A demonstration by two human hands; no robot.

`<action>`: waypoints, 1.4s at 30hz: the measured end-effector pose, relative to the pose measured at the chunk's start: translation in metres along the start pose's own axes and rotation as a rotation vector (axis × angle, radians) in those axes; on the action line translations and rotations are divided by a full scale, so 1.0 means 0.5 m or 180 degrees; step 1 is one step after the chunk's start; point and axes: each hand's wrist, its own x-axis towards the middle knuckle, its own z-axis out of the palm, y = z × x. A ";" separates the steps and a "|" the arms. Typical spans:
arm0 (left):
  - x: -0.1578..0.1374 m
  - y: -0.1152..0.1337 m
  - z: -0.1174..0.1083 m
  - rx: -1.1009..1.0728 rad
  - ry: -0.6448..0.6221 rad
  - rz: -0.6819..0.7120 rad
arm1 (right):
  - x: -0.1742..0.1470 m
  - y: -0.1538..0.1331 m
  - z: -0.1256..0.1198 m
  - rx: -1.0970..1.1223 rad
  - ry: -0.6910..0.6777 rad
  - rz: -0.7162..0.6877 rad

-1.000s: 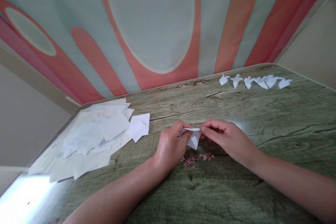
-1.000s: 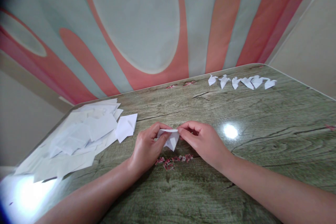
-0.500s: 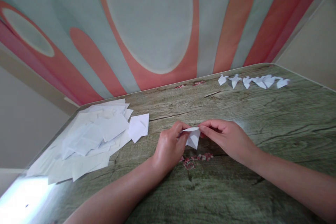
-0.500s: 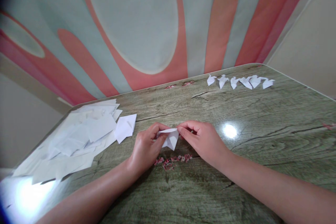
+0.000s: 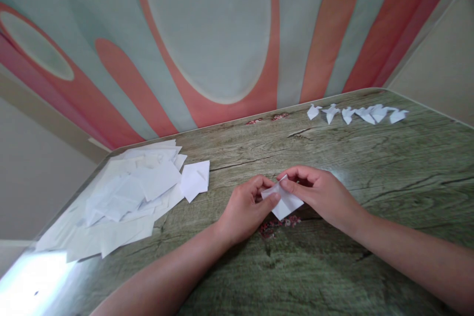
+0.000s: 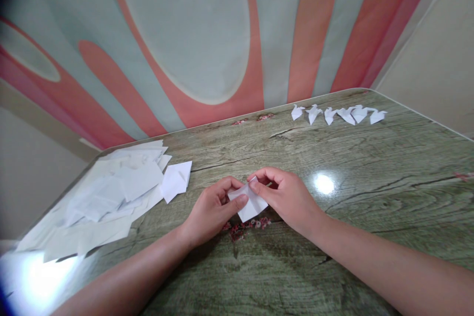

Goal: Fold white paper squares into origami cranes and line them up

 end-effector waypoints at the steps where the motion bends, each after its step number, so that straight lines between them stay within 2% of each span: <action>1: 0.001 0.002 -0.002 -0.0224 -0.0133 -0.0030 | 0.001 -0.001 -0.001 -0.0028 -0.0012 -0.0017; 5: 0.007 0.002 -0.007 -0.0992 -0.0526 -0.0327 | 0.001 -0.009 -0.002 -0.0368 0.0032 -0.0406; 11: 0.012 -0.011 0.009 -0.1023 -0.0294 -0.0527 | -0.003 -0.002 0.010 -0.0754 0.0428 -0.0723; 15: 0.015 -0.013 0.017 -0.1364 -0.0117 -0.0569 | -0.002 0.011 0.011 -0.1071 0.0578 -0.1507; 17: 0.017 -0.015 0.016 -0.1545 -0.0007 -0.0587 | -0.004 0.011 0.012 -0.1167 0.0565 -0.1747; 22: 0.018 -0.020 0.016 -0.1632 0.0236 -0.0602 | -0.013 0.000 0.017 -0.1372 0.0564 -0.1731; 27: 0.011 -0.015 0.019 -0.0954 0.0370 -0.0197 | -0.009 0.002 0.015 -0.1515 0.0758 -0.1655; 32: 0.014 -0.015 0.015 -0.1184 0.0212 -0.0358 | 0.001 0.007 0.005 -0.1918 0.0900 -0.2022; 38: 0.012 -0.010 0.011 -0.1674 -0.0457 -0.0500 | -0.007 -0.002 -0.002 -0.2528 0.0936 -0.2500; 42: 0.009 -0.007 0.004 -0.1900 -0.0600 -0.0651 | -0.010 -0.006 -0.003 -0.2690 0.0977 -0.2767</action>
